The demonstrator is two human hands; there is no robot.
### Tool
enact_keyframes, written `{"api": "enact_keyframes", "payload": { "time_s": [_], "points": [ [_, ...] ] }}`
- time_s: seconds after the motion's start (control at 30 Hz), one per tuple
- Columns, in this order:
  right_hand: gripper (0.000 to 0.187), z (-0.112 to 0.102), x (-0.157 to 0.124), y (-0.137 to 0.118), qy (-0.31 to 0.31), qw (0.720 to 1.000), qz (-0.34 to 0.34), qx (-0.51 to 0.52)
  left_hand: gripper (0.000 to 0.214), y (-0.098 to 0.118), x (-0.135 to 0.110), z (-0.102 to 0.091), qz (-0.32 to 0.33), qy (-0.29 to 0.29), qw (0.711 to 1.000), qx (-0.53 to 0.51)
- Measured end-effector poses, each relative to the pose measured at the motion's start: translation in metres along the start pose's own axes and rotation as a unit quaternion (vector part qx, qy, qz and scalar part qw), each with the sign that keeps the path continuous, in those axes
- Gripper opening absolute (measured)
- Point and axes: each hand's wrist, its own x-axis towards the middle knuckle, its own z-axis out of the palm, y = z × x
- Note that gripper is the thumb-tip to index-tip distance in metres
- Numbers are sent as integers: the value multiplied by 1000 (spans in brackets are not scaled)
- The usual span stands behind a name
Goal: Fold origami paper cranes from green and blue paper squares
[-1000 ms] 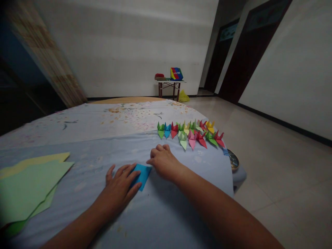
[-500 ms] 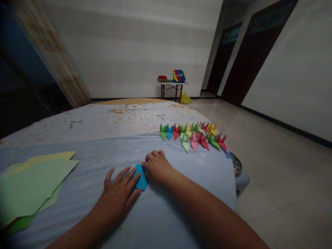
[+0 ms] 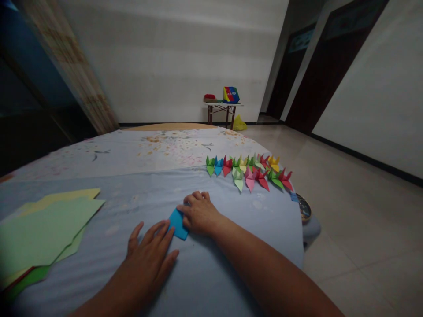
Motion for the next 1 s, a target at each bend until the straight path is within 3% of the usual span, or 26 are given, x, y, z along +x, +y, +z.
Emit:
{"api": "enact_keyframes", "payload": {
  "time_s": [0.27,0.53,0.8,1.0],
  "points": [
    [38,2,0,1,9,1000,-2,1,42,-12,-20,3,17,40,999,7],
    [36,1,-1,-2,14,1000,6,-8,39,-1,0,-18,-22,113,993,8],
    [37,-1,-5,4,14,997,74,-28,45,-5,5,6,69,1,998,9],
    [49,0,-7,2,-44,999,31,-2,48,-9,1,13,71,-9,997,3]
  ]
}}
